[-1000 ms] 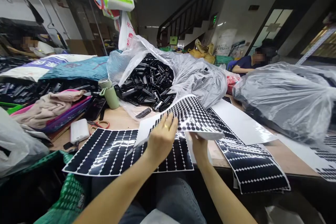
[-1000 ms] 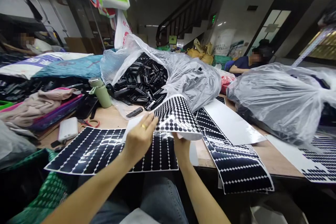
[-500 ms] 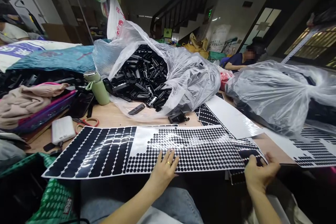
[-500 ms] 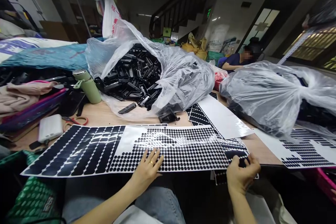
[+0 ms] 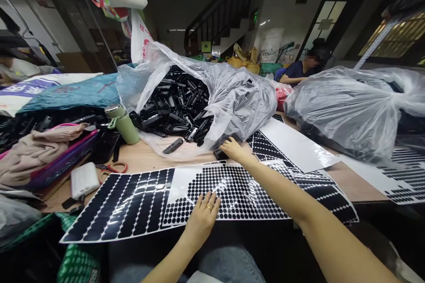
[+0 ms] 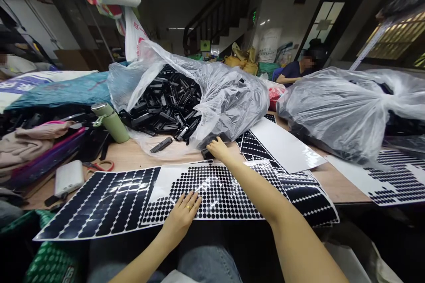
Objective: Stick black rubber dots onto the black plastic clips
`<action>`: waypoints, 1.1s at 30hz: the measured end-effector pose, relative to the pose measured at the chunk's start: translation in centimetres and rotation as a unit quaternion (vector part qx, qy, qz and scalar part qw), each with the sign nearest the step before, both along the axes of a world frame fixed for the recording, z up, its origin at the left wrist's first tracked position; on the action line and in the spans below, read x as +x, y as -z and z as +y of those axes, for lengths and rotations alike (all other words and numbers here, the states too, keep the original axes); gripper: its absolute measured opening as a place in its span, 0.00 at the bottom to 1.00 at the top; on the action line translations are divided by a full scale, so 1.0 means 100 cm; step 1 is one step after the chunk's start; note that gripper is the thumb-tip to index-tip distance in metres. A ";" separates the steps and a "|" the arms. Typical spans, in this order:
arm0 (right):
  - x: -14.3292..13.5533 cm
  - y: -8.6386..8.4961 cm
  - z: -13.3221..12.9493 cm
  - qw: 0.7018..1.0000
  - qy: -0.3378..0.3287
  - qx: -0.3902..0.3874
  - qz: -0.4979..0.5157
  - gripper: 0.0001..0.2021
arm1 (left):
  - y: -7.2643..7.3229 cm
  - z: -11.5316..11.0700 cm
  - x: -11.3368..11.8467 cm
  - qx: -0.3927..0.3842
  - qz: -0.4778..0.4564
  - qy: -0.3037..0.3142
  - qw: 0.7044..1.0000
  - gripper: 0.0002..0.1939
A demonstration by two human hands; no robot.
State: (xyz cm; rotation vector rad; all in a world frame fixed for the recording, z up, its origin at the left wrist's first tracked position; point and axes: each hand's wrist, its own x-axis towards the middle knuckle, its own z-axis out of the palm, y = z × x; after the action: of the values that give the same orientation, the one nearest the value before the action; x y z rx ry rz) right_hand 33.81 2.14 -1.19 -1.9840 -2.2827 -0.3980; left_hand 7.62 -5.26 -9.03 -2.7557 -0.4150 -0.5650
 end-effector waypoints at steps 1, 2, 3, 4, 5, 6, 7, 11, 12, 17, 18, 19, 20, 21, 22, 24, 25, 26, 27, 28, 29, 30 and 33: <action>0.004 -0.001 0.001 1.000 0.007 -0.006 -0.008 0.16 | 0.000 0.001 0.001 0.000 -0.003 0.002 1.000 0.23; 0.010 -0.005 0.000 1.000 0.018 -0.009 -0.016 0.15 | -0.001 0.003 0.003 -0.001 -0.004 0.002 1.000 0.23; 0.016 -0.011 -0.002 0.999 0.033 -0.010 -0.023 0.13 | -0.002 0.005 0.006 -0.006 -0.003 0.001 1.000 0.23; 0.024 -0.019 -0.005 0.998 0.052 -0.009 -0.031 0.11 | -0.004 0.009 0.011 -0.013 0.000 0.000 1.000 0.23; 0.031 -0.028 -0.009 0.996 0.075 -0.007 -0.039 0.11 | -0.006 0.013 0.017 -0.022 0.005 -0.004 1.000 0.23; 0.038 -0.037 -0.013 0.994 0.100 -0.006 -0.046 0.12 | -0.009 0.018 0.025 -0.035 0.012 -0.009 0.999 0.23; 0.045 -0.045 -0.018 0.990 0.128 -0.007 -0.052 0.14 | -0.012 0.023 0.034 -0.049 0.020 -0.015 0.999 0.23; 0.064 -0.056 -0.039 0.972 0.223 -0.036 -0.070 0.14 | -0.021 0.038 0.065 -0.109 0.051 -0.043 0.992 0.21; 0.066 -0.053 -0.044 0.968 0.234 -0.048 -0.073 0.14 | -0.022 0.038 0.068 -0.123 0.050 -0.049 0.990 0.21; 0.054 -0.022 -0.066 0.969 0.222 -0.070 -0.080 0.13 | -0.020 0.026 0.036 -0.124 -0.031 -0.053 0.990 0.23; 0.045 -0.017 -0.069 0.974 0.205 -0.062 -0.080 0.13 | -0.019 0.025 0.021 -0.110 -0.049 -0.055 0.991 0.22; 0.034 -0.012 -0.072 0.979 0.182 -0.053 -0.080 0.14 | -0.018 0.026 0.003 -0.093 -0.067 -0.066 0.991 0.20; 0.020 -0.007 -0.076 0.984 0.153 -0.047 -0.077 0.14 | -0.019 0.029 -0.017 -0.076 -0.086 -0.095 0.989 0.19; 0.003 -0.003 -0.081 0.990 0.113 -0.046 -0.073 0.14 | -0.021 0.032 -0.038 -0.061 -0.108 -0.146 0.981 0.18; -0.015 0.002 -0.086 0.994 0.064 -0.050 -0.067 0.13 | -0.023 0.037 -0.060 -0.047 -0.135 -0.222 0.964 0.18; -0.051 0.011 -0.096 0.995 -0.065 -0.054 -0.052 0.10 | -0.030 0.046 -0.104 -0.033 -0.191 -0.425 0.884 0.22; -0.067 0.015 -0.100 0.992 -0.112 -0.045 -0.045 0.09 | -0.035 0.051 -0.124 -0.042 -0.210 -0.522 0.826 0.27; -0.080 0.019 -0.104 0.987 -0.151 -0.036 -0.040 0.09 | -0.038 0.054 -0.143 -0.069 -0.216 -0.600 0.767 0.31; -0.090 0.022 -0.107 0.983 -0.176 -0.026 -0.037 0.09 | -0.042 0.057 -0.159 -0.116 -0.209 -0.651 0.720 0.34; -0.098 0.025 -0.108 0.982 -0.186 -0.019 -0.037 0.10 | -0.044 0.060 -0.171 -0.175 -0.197 -0.673 0.691 0.35; -0.102 0.028 -0.108 0.981 -0.192 -0.016 -0.039 0.11 | -0.046 0.063 -0.181 -0.234 -0.182 -0.668 0.683 0.32; -0.104 0.030 -0.107 0.980 -0.196 -0.014 -0.042 0.12 | -0.048 0.065 -0.188 -0.276 -0.171 -0.645 0.692 0.28; -0.101 0.038 -0.105 0.977 -0.205 -0.009 -0.054 0.16 | -0.053 0.073 -0.196 -0.268 -0.146 -0.603 0.737 0.21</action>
State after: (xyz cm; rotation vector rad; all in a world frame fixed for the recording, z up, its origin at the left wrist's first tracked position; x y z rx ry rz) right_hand 23.69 -8.33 -4.97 -1.4679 -2.6821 -0.4525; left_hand -11.98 2.07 -3.76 -2.0461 -2.4624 -0.5091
